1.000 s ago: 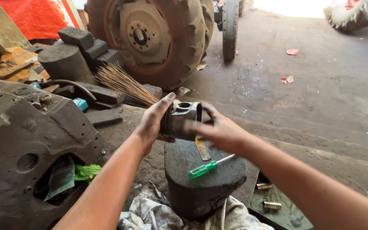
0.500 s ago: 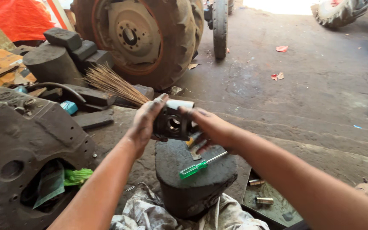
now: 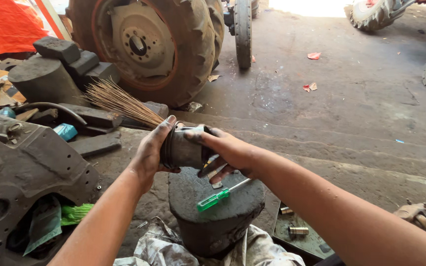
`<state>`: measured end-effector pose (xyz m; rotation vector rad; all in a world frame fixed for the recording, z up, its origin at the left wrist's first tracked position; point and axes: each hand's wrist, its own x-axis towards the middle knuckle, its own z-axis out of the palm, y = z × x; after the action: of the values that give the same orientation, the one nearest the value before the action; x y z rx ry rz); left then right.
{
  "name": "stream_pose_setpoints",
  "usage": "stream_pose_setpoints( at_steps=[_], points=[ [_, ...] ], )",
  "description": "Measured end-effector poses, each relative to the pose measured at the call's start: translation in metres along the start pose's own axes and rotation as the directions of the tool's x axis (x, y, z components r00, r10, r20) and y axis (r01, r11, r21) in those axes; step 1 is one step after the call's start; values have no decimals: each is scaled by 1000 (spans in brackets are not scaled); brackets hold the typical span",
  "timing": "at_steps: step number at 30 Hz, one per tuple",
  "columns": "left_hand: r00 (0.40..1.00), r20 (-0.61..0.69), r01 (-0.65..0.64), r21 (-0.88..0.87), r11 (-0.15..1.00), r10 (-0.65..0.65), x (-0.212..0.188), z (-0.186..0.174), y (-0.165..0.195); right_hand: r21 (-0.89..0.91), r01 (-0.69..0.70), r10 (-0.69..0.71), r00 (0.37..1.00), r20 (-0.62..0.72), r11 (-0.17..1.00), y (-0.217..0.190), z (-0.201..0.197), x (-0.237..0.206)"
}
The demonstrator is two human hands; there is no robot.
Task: The person cleans a cylindrical metal engine part using a cloth and a scraper. They wipe the exterior and interior surfaces, rotate the part to access different areas, and scrape residue from the inner bore. The part is handled repeatedly and placed on a metal stand during the process.
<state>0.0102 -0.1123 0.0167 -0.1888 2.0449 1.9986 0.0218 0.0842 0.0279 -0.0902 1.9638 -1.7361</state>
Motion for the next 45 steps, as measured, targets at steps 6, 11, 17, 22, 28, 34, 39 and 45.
stream_pose_setpoints(
  at_steps=[6, 11, 17, 22, 28, 34, 39, 45],
  points=[
    [998, 49, -38, -102, 994, 43, 4, -2, 3, -902, 396, -815, 572, 95, 172, 11, -5, -17],
    [997, 39, -62, -36, 997, 63, 9, -4, -3, -761, 351, -631, 769, -98, 546, 15, -9, -12],
    [986, 51, -160, -11, 987, 160, 15, -3, -7, -52, -41, 38, 997, -64, 998, 9, -7, -3],
    [996, 35, -76, -55, 996, 78, 18, -11, -9, -873, 414, -782, 620, 62, 259, 7, -5, -21],
    [990, 15, -140, 9, 990, 140, 15, -9, -12, -672, 290, -501, 854, -140, 681, 2, -1, -16],
    [997, -18, -70, -43, 997, 70, 9, -2, -1, -261, 73, -133, 966, -220, 963, -3, 5, -4],
    [998, 13, -62, -121, 991, 64, 5, -8, -3, -900, 401, -798, 592, 114, 169, 2, 3, -16],
    [998, 47, -44, -63, 997, 47, 4, -7, -1, -906, 351, -744, 666, 62, 238, 1, 1, -19]
  ],
)
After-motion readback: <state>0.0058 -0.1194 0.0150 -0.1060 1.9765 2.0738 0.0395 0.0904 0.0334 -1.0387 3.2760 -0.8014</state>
